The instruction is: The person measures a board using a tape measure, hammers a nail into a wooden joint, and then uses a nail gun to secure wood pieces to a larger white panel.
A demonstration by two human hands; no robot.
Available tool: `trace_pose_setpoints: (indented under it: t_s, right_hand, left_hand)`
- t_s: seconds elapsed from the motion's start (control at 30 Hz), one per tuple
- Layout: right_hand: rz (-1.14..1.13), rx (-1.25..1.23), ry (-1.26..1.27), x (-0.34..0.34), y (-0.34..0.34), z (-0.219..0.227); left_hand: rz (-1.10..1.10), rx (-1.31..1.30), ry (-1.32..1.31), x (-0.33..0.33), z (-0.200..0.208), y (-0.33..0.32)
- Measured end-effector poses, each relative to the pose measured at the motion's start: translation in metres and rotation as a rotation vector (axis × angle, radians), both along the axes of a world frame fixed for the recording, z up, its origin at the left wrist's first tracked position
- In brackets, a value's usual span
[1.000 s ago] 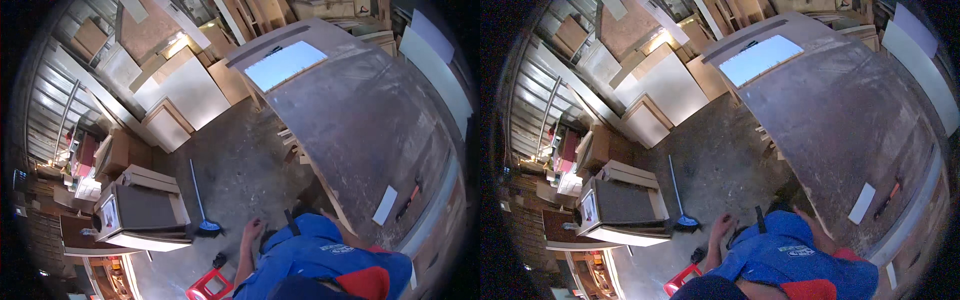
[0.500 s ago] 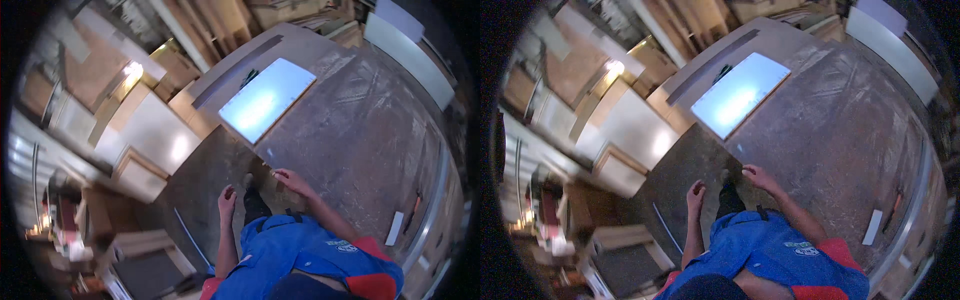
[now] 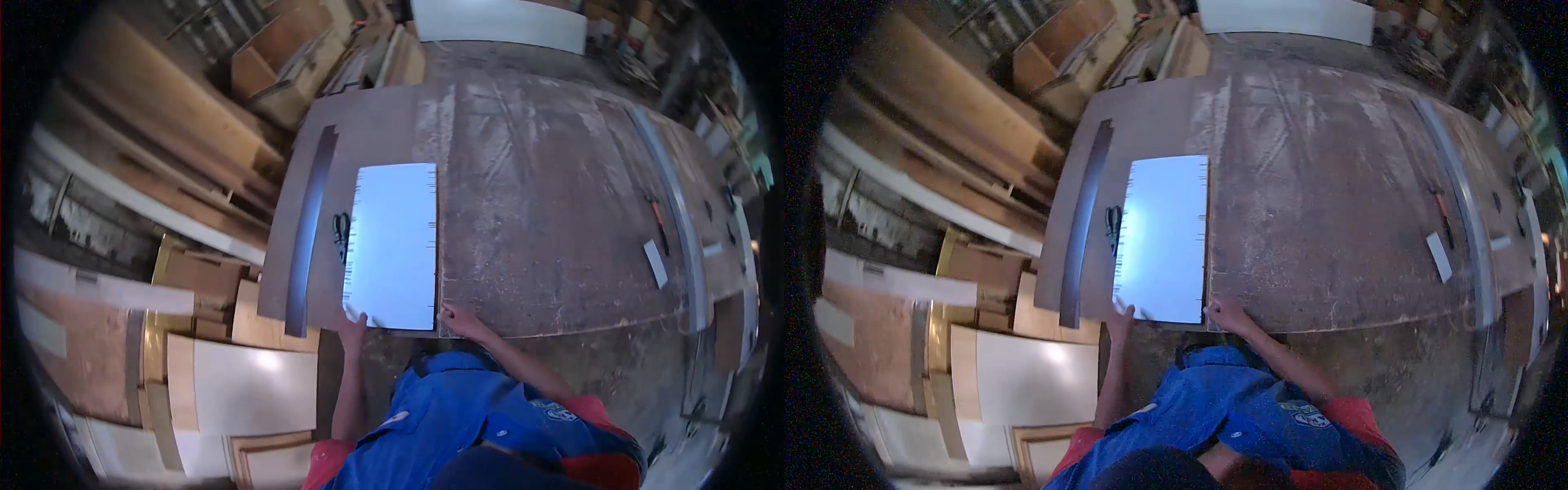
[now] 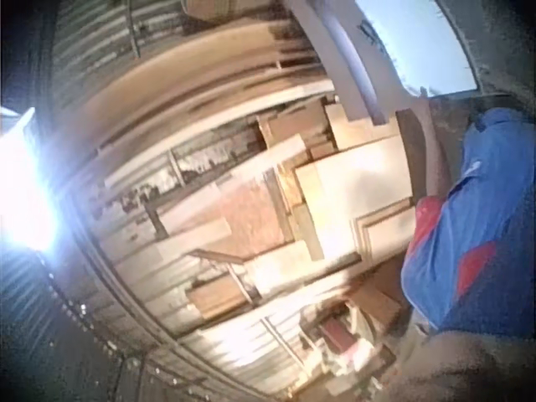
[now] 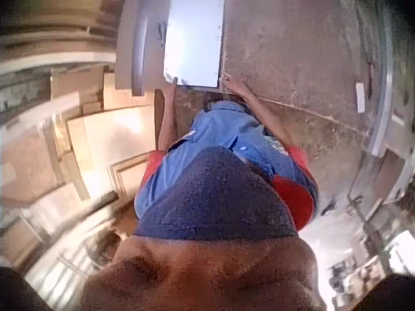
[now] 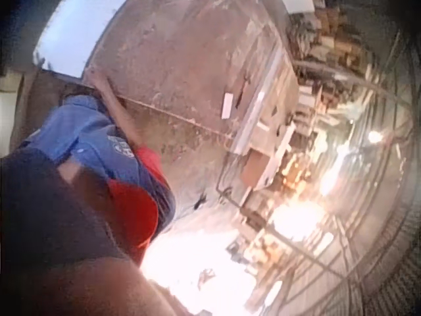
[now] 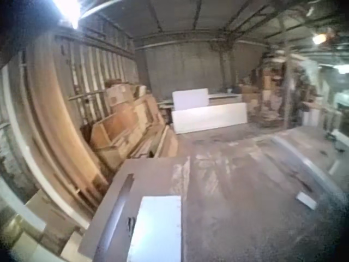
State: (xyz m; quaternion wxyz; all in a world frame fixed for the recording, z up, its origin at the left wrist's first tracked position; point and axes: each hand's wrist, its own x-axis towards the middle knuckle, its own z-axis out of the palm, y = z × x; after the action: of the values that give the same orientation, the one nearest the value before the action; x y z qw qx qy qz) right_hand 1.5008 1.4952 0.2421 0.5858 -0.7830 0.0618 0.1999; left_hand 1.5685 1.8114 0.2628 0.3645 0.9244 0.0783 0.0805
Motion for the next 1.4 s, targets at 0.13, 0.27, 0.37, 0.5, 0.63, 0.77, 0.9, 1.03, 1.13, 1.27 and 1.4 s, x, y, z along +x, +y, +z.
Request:
trace_pose_setpoints:
  t_s: [0.13, 0.27, 0.37, 0.5, 0.63, 0.77, 0.9, 1.03, 1.13, 1.27, 1.4]
  right_hand:
    - [0.012, -0.174, -0.084, -0.007, 0.019, 0.012]
    - [-0.158, 0.028, -0.044, -0.016, 0.022, 0.021]
    - [-0.293, -0.016, -0.020, -0.019, 0.018, 0.021]
    - [-0.780, 0.009, 0.175, -0.017, -0.005, 0.027]
    - [-0.876, -0.001, 0.038, -0.024, -0.038, 0.060]
    - [-0.771, -0.223, -0.096, -0.065, -0.034, 0.107]
    - [-0.692, -0.182, -0.256, -0.101, -0.029, 0.139]
    - [-0.734, -0.089, -0.250, -0.142, -0.026, 0.154]
    - [-0.734, -0.002, -0.347, -0.192, -0.045, 0.171]
    - [-0.725, 0.101, -0.604, -0.276, -0.079, 0.209]
    - [-0.769, 0.182, -0.748, -0.362, -0.118, 0.248]
  left_hand:
    - [-0.077, 0.095, 0.046, 0.003, 0.001, -0.010]
    - [-0.004, -0.106, 0.126, -0.004, 0.028, -0.010]
    - [-0.208, -0.305, -0.044, -0.008, 0.038, -0.004]
    - [-0.155, -0.719, 0.281, -0.005, -0.013, 0.006]
    - [-0.379, -1.991, 1.089, 0.027, -0.083, 0.033]
    - [-0.385, -1.483, 0.888, 0.018, -0.084, 0.032]
    - [-0.479, -1.376, 0.923, 0.003, -0.042, -0.019]
    - [-0.545, -1.323, 0.956, -0.030, -0.024, -0.072]
    - [-0.615, -1.303, 0.981, -0.061, -0.011, -0.123]
    - [-0.713, -1.292, 1.011, -0.114, 0.008, -0.196]
    - [-0.845, -1.318, 1.063, -0.166, 0.026, -0.271]
